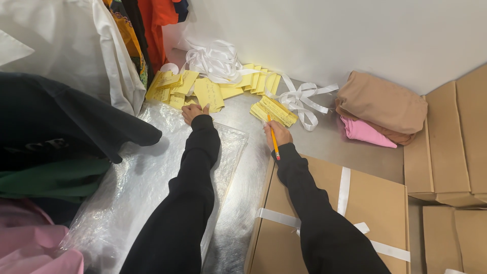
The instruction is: Tying a decorative ribbon on a cardboard box and applying a handwritten sticky note label
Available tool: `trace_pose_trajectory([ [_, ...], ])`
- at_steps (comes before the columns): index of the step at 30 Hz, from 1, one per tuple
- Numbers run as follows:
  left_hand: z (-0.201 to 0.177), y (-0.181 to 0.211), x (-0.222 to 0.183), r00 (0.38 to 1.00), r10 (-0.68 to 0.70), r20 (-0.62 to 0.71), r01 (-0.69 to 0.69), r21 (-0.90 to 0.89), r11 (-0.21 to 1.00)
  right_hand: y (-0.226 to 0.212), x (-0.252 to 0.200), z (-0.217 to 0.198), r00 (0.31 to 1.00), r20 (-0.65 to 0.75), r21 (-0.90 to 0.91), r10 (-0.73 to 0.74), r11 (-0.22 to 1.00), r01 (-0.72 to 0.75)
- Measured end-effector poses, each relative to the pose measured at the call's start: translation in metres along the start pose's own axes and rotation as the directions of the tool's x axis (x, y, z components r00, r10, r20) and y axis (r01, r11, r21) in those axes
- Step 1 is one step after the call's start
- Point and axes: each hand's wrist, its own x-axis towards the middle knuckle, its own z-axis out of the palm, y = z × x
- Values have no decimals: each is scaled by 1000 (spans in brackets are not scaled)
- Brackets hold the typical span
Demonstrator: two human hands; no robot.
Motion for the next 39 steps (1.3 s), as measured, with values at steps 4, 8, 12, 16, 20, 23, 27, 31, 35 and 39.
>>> trace_pose_trajectory([
  [4, -1, 0, 7, 999, -11, 49, 12, -24, 1000, 0, -1, -1, 1000, -4, 4, -8, 1000, 8],
  [8, -2, -1, 16, 996, -5, 85, 0, 52, 999, -9, -3, -6, 1000, -6, 13, -5, 1000, 5],
  [12, 13, -10, 33, 986, 164, 0, -162, 173, 972, -3, -2, -4, 1000, -6, 30, -16, 999, 16],
  [16, 6, -15, 30, 945, 323, -48, -305, 225, 925, -3, -2, -3, 1000, -10, 29, -19, 999, 19],
  [20, -21, -10, 9, 655, 734, -182, -626, 413, 661, 3, -1, 0, 1000, -2, 11, -6, 1000, 6],
  [23, -8, -1, 7, 567, 786, -244, -731, 289, 618, 2, 0, 1, 1000, -6, -8, -20, 1000, 20],
  [27, -30, 18, -40, 747, 569, -344, -662, -302, 686, -10, -4, -9, 997, -15, 19, -70, 997, 70],
  [31, -61, 33, -112, 966, 254, -58, -226, -669, 708, -29, -12, -30, 996, -93, 130, -14, 991, 26],
  [35, -108, 36, -209, 891, 453, -9, -275, -805, 525, -57, -43, -66, 967, 1, 600, 255, 773, -205],
  [39, -92, 2, -275, 546, 822, -159, -769, -485, 417, -85, -102, -114, 943, 244, 923, 225, 244, -297],
])
